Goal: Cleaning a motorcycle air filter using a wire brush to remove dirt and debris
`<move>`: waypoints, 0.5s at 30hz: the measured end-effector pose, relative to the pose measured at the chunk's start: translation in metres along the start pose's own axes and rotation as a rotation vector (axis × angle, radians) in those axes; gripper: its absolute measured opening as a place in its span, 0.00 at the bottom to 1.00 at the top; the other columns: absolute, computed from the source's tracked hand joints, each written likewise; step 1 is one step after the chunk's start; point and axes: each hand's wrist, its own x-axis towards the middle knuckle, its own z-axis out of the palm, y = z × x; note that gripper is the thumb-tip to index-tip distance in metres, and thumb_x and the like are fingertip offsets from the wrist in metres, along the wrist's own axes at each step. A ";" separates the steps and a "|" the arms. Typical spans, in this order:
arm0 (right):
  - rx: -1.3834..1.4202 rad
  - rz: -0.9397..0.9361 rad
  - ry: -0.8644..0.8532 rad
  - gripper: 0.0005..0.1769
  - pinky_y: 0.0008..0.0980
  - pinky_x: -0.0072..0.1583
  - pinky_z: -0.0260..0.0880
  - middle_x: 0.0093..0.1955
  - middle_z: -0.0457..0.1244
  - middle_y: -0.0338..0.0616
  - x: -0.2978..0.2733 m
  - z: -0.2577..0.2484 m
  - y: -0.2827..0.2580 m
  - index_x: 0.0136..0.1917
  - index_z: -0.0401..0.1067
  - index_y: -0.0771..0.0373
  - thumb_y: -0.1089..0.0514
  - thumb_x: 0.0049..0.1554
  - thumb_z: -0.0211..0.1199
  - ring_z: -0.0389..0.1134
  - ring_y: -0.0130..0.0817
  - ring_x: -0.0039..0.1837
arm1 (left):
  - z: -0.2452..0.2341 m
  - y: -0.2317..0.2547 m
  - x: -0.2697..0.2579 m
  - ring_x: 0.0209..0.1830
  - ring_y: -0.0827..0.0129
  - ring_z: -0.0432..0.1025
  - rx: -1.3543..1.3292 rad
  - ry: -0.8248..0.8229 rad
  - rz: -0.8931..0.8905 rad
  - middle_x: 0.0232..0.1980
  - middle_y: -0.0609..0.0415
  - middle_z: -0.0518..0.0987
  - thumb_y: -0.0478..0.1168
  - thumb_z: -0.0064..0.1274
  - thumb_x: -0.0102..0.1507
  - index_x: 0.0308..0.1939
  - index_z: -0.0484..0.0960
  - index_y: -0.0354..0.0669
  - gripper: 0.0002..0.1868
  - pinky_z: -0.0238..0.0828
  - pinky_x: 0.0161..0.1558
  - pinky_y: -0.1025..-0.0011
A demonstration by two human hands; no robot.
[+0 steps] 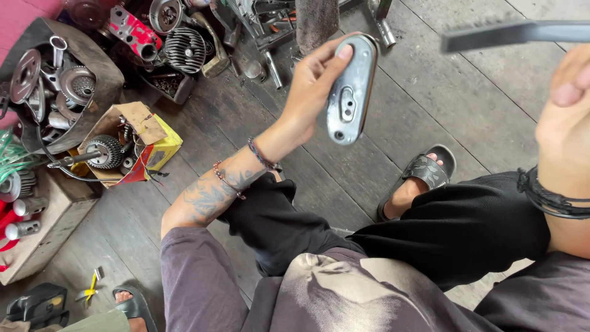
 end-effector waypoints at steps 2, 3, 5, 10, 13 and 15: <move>-1.074 -0.204 0.053 0.14 0.19 0.51 0.53 0.61 0.53 0.29 0.011 0.004 -0.029 0.67 0.62 0.55 0.53 0.73 0.40 0.53 0.18 0.50 | -0.004 -0.003 0.009 0.41 0.79 0.79 0.048 0.127 0.029 0.45 0.57 0.88 0.51 0.61 0.61 0.54 0.84 0.45 0.22 0.74 0.38 0.79; -1.072 -0.208 0.050 0.14 0.19 0.51 0.53 0.61 0.53 0.29 0.012 0.005 -0.034 0.67 0.62 0.55 0.53 0.73 0.40 0.53 0.18 0.50 | -0.006 -0.004 0.010 0.41 0.79 0.79 0.052 0.124 0.027 0.45 0.57 0.88 0.51 0.61 0.61 0.54 0.84 0.45 0.22 0.74 0.38 0.79; -2.698 -0.542 0.154 0.34 0.18 0.48 0.61 0.66 0.58 0.36 0.013 0.011 -0.043 0.68 0.65 0.59 0.29 0.68 0.47 0.66 0.27 0.57 | -0.009 -0.006 0.016 0.42 0.70 0.81 0.024 0.168 0.009 0.43 0.53 0.86 0.50 0.64 0.58 0.49 0.83 0.44 0.20 0.84 0.41 0.70; -2.644 -0.422 0.016 0.13 0.34 0.52 0.75 0.63 0.63 0.64 0.012 0.009 -0.004 0.70 0.54 0.61 0.55 0.76 0.37 0.73 0.53 0.57 | -0.011 0.004 0.028 0.31 0.71 0.79 -0.173 0.294 -0.143 0.36 0.57 0.81 0.53 0.61 0.57 0.45 0.79 0.45 0.20 0.82 0.29 0.73; -2.585 -0.420 -0.070 0.22 0.41 0.49 0.80 0.53 0.65 0.67 0.021 0.003 -0.008 0.62 0.60 0.66 0.44 0.72 0.40 0.75 0.56 0.53 | -0.015 0.006 0.033 0.35 0.65 0.80 -0.330 0.323 -0.175 0.39 0.52 0.82 0.55 0.57 0.59 0.47 0.79 0.42 0.22 0.84 0.36 0.67; -2.548 -0.441 -0.111 0.30 0.45 0.44 0.80 0.47 0.64 0.69 0.027 0.003 -0.003 0.58 0.60 0.69 0.36 0.69 0.46 0.74 0.58 0.49 | -0.006 0.017 0.027 0.41 0.59 0.82 -0.425 0.320 -0.183 0.43 0.46 0.85 0.55 0.54 0.61 0.50 0.78 0.41 0.23 0.85 0.43 0.62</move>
